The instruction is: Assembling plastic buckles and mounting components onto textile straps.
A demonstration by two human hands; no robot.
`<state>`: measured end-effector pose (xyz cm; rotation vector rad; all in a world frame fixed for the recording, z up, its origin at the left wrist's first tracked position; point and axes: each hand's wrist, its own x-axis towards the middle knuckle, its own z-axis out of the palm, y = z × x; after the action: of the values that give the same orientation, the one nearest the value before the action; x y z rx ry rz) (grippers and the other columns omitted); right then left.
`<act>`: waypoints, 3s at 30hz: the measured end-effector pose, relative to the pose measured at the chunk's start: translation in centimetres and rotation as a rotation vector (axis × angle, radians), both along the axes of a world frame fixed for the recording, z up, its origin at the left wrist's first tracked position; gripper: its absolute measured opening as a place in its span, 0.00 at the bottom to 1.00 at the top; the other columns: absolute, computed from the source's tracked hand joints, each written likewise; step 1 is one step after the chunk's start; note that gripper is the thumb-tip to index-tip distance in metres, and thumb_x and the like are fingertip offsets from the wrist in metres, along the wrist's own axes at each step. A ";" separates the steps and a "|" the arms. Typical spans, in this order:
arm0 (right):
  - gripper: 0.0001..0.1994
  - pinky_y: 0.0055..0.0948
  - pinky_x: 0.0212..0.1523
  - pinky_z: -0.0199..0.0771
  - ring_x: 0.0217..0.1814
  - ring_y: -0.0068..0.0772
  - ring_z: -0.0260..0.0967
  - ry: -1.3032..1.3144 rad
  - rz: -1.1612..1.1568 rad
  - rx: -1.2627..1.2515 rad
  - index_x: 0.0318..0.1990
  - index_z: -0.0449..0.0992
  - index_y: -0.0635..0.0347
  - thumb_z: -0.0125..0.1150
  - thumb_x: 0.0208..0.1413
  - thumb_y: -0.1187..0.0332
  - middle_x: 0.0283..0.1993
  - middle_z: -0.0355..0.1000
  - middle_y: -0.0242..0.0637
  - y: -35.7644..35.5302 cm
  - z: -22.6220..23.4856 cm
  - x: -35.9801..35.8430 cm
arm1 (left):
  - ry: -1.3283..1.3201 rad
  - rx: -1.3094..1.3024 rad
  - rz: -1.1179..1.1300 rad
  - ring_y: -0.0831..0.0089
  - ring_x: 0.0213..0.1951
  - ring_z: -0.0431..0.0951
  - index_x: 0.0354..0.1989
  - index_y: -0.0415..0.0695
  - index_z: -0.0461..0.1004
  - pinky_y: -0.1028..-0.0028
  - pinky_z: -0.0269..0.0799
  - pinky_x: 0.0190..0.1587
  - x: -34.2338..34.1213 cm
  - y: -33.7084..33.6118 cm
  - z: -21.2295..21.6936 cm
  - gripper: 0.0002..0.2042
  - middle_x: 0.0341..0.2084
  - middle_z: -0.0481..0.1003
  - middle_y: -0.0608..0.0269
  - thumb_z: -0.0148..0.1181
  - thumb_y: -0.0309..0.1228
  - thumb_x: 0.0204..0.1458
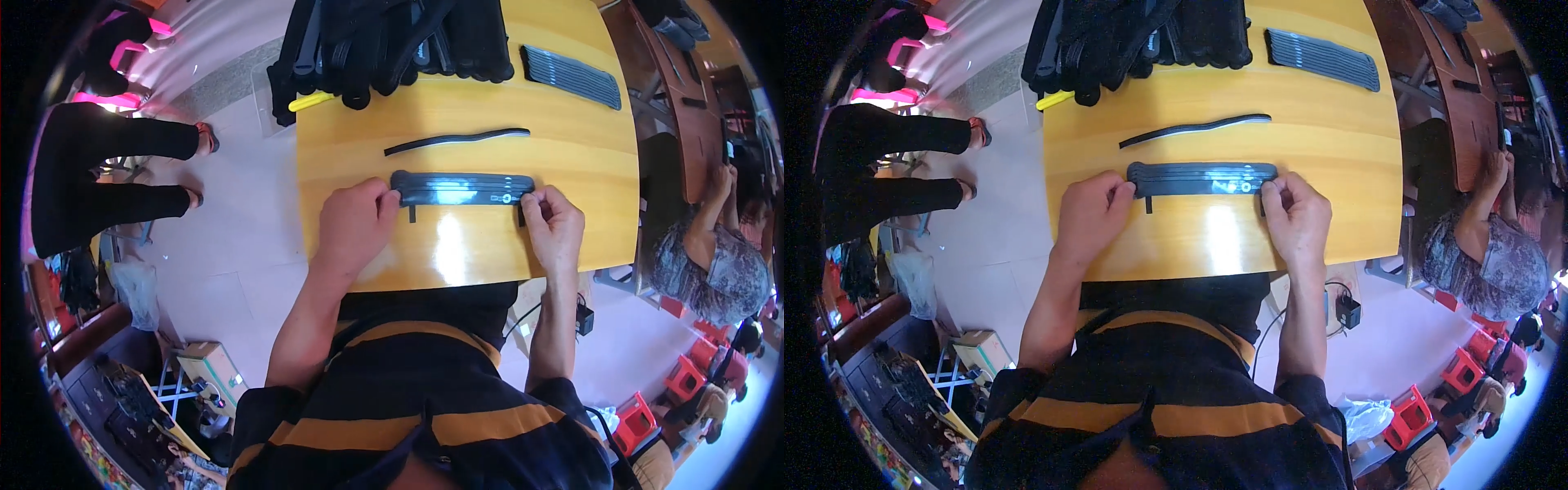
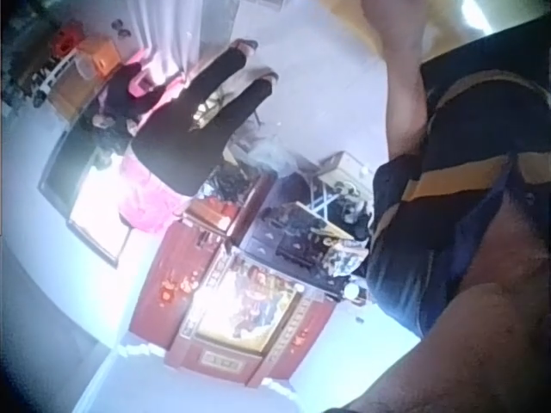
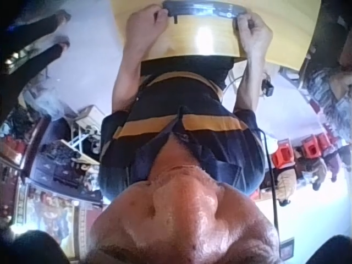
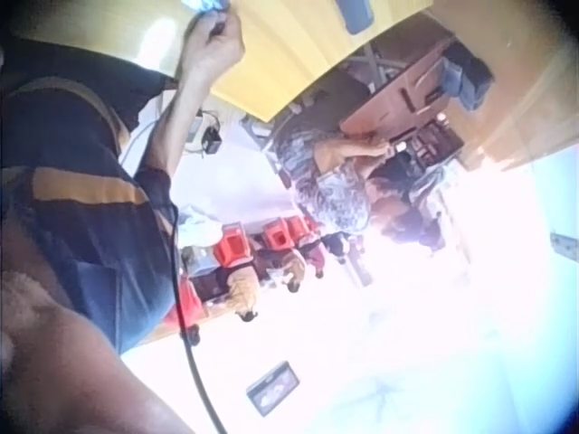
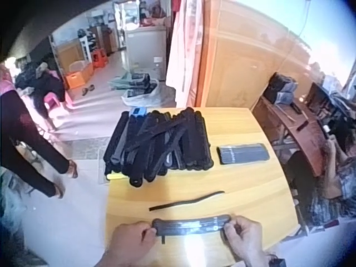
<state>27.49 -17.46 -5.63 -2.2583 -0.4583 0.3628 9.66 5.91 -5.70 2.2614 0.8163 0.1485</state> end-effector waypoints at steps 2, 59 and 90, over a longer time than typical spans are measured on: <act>0.08 0.26 0.28 0.71 0.21 0.22 0.69 -0.023 0.013 0.013 0.32 0.79 0.64 0.66 0.60 0.69 0.20 0.73 0.35 0.0 -0.3 0.1 | 0.046 -0.019 0.001 0.50 0.24 0.78 0.29 0.40 0.79 0.58 0.71 0.30 0.1 0.0 0.2 0.11 0.19 0.76 0.49 0.63 0.35 0.59; 0.09 0.45 0.46 0.78 0.45 0.52 0.77 -0.614 0.272 0.163 0.44 0.78 0.60 0.66 0.55 0.74 0.43 0.78 0.46 2.0 0.8 -4.6 | -0.214 -0.083 0.010 0.69 0.19 0.74 0.32 0.41 0.78 0.69 0.69 0.26 -3.3 -0.5 -0.7 0.06 0.17 0.75 0.58 0.65 0.29 0.59; 0.06 0.41 0.45 0.77 0.44 0.49 0.77 -0.457 0.126 0.036 0.41 0.81 0.59 0.67 0.57 0.76 0.39 0.77 0.43 -0.5 -0.2 -0.7 | -0.269 -0.065 0.035 0.68 0.19 0.74 0.32 0.42 0.78 0.71 0.68 0.25 -3.2 -0.8 -0.7 0.05 0.17 0.74 0.59 0.67 0.28 0.58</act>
<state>26.76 -17.98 -5.87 -2.2784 -0.8366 -0.1071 6.49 5.12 -6.37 2.1089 0.7061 0.4259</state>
